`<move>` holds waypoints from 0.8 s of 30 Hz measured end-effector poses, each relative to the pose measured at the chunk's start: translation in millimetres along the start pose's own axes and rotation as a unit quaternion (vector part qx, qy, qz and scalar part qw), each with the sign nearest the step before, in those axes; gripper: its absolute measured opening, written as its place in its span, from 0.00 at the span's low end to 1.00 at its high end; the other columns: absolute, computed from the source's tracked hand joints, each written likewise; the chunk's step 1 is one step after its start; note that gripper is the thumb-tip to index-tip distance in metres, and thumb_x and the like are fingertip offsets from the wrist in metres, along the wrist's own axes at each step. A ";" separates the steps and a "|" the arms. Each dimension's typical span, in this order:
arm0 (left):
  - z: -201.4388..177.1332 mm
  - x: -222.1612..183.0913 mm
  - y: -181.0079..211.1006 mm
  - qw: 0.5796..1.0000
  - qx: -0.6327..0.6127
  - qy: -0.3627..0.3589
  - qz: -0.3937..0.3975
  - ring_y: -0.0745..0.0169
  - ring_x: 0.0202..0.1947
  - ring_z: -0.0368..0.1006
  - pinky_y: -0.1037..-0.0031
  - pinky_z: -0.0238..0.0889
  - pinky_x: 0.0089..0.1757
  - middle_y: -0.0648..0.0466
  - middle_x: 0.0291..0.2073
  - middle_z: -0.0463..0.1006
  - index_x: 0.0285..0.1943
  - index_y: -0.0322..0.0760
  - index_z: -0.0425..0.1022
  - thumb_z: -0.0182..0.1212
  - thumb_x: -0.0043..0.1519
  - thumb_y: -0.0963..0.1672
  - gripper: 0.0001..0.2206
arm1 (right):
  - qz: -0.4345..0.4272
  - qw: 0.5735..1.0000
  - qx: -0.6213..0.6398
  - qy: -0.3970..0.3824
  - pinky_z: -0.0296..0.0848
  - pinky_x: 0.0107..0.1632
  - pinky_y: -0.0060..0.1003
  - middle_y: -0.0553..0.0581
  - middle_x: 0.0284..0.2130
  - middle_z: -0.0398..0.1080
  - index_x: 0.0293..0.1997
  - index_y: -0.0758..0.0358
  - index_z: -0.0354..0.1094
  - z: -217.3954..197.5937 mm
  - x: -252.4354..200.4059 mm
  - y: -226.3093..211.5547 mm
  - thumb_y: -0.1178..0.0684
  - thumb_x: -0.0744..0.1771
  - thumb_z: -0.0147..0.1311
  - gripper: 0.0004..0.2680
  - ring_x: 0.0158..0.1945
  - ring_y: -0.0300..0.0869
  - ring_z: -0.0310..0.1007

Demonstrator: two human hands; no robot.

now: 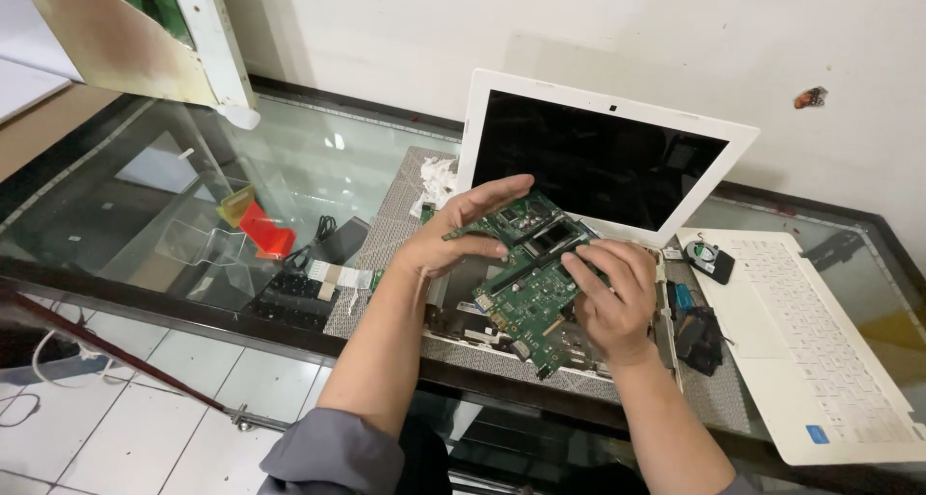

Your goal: Removing, inspecting, and attempting to reinstall a laptop motherboard during a repair or cleaning process.

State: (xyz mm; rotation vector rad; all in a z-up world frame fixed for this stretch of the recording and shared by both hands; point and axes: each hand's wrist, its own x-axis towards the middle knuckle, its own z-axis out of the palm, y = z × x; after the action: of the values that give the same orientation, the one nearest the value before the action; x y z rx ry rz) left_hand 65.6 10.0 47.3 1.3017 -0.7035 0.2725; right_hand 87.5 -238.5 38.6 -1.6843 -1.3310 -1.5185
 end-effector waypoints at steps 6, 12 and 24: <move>3.6 -3.7 5.9 0.999 -0.021 0.021 -0.040 0.33 0.71 0.58 0.49 0.55 0.64 0.36 0.65 0.71 0.56 0.31 0.79 0.73 0.49 0.34 0.23 | 0.006 1.000 0.011 0.021 0.76 0.45 0.48 0.59 0.39 0.77 0.45 0.61 0.82 3.9 -4.4 -0.3 0.66 0.70 0.39 0.16 0.46 0.53 0.77; 10.4 -5.6 10.6 0.998 -0.042 0.045 -0.031 0.37 0.73 0.56 0.51 0.58 0.63 0.37 0.67 0.69 0.60 0.30 0.78 0.74 0.46 0.34 0.28 | 0.013 1.000 0.009 0.013 0.76 0.46 0.48 0.59 0.38 0.78 0.44 0.61 0.83 1.8 -0.9 -4.6 0.69 0.68 0.40 0.17 0.45 0.54 0.77; 3.2 -13.2 -4.9 0.979 -0.193 0.052 -0.031 0.52 0.66 0.66 0.80 0.73 0.49 0.38 0.73 0.61 0.68 0.25 0.68 0.69 0.48 0.31 0.34 | -0.019 0.999 0.004 0.039 0.72 0.47 0.48 0.60 0.42 0.77 0.46 0.60 0.83 8.1 1.2 -5.7 0.66 0.70 0.43 0.15 0.46 0.53 0.74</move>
State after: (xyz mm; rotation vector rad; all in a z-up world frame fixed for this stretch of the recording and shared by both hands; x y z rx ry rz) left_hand 57.1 8.3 35.7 0.9292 -0.5908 0.1433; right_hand 85.9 -229.0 36.3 -1.5863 -1.3343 -1.5816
